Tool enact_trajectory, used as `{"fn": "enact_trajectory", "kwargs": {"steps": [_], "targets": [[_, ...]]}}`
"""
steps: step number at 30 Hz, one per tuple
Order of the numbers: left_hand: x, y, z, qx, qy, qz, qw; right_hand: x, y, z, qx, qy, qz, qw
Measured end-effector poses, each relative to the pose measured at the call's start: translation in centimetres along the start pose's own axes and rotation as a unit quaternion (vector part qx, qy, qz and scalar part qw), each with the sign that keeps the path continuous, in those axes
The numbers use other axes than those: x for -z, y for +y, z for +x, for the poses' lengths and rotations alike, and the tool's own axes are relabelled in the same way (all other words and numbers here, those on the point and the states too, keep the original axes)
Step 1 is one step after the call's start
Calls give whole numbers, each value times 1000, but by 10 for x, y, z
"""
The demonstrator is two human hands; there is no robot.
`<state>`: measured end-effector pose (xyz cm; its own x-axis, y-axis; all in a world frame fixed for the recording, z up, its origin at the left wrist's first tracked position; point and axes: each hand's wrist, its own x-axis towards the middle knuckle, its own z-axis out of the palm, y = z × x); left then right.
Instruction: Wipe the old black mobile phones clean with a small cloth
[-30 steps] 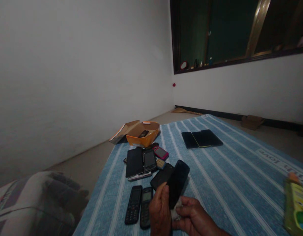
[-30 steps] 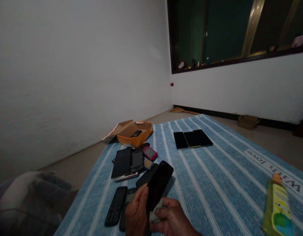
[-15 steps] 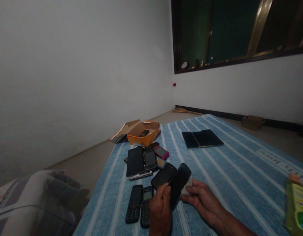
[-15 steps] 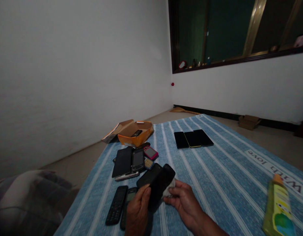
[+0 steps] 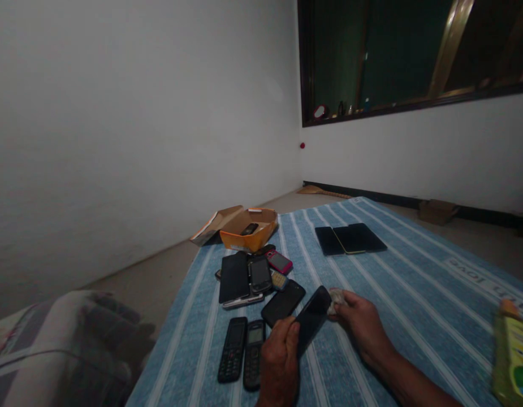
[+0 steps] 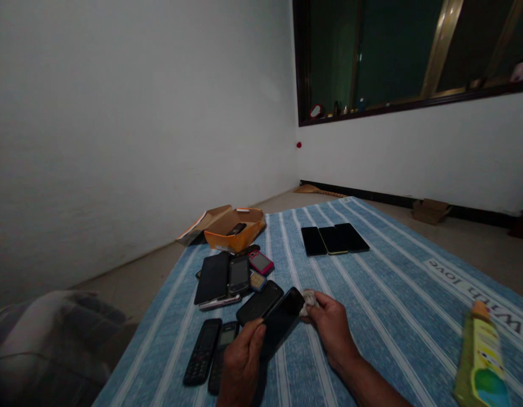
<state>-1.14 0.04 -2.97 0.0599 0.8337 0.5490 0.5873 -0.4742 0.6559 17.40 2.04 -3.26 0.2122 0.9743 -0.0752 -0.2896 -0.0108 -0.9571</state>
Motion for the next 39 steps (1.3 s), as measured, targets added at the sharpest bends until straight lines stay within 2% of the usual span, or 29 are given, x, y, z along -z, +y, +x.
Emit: {"fn": "enact_trajectory", "kwargs": {"steps": [3,6,15,18,20,22,24,27,29,31,36,39], "targets": [[-2,-2,-1,-17,-1,3,1000,2,1,2,92,17,-100,991],[-4,-1,-2,-33,-4,0,999,5,3,3,146,22,-148,978],[-4,1,-4,-57,-39,25,997,4,-3,1,208,26,-180,961],[-6,1,-5,-66,-44,30,996,4,-6,0,250,23,-190,949],[-8,1,-6,-74,-40,33,996,4,-6,-3,297,10,-215,930],[-10,1,-6,-86,-37,32,995,2,-2,-7,356,-17,-254,899],[-11,1,-5,-96,-36,28,994,-2,3,-15,431,-55,-303,848],[-11,1,-4,-100,-41,21,994,-11,9,-26,528,-103,-374,755],[-10,1,-4,-105,-46,19,993,-15,10,-30,552,-115,-404,720],[-9,2,-3,-102,-54,21,993,-14,10,-29,558,-108,-418,708],[-9,2,-4,-95,-55,19,994,-4,10,-18,555,-29,-455,696],[-8,2,-4,-97,-58,14,993,-8,12,-21,558,-48,-451,695]]}}
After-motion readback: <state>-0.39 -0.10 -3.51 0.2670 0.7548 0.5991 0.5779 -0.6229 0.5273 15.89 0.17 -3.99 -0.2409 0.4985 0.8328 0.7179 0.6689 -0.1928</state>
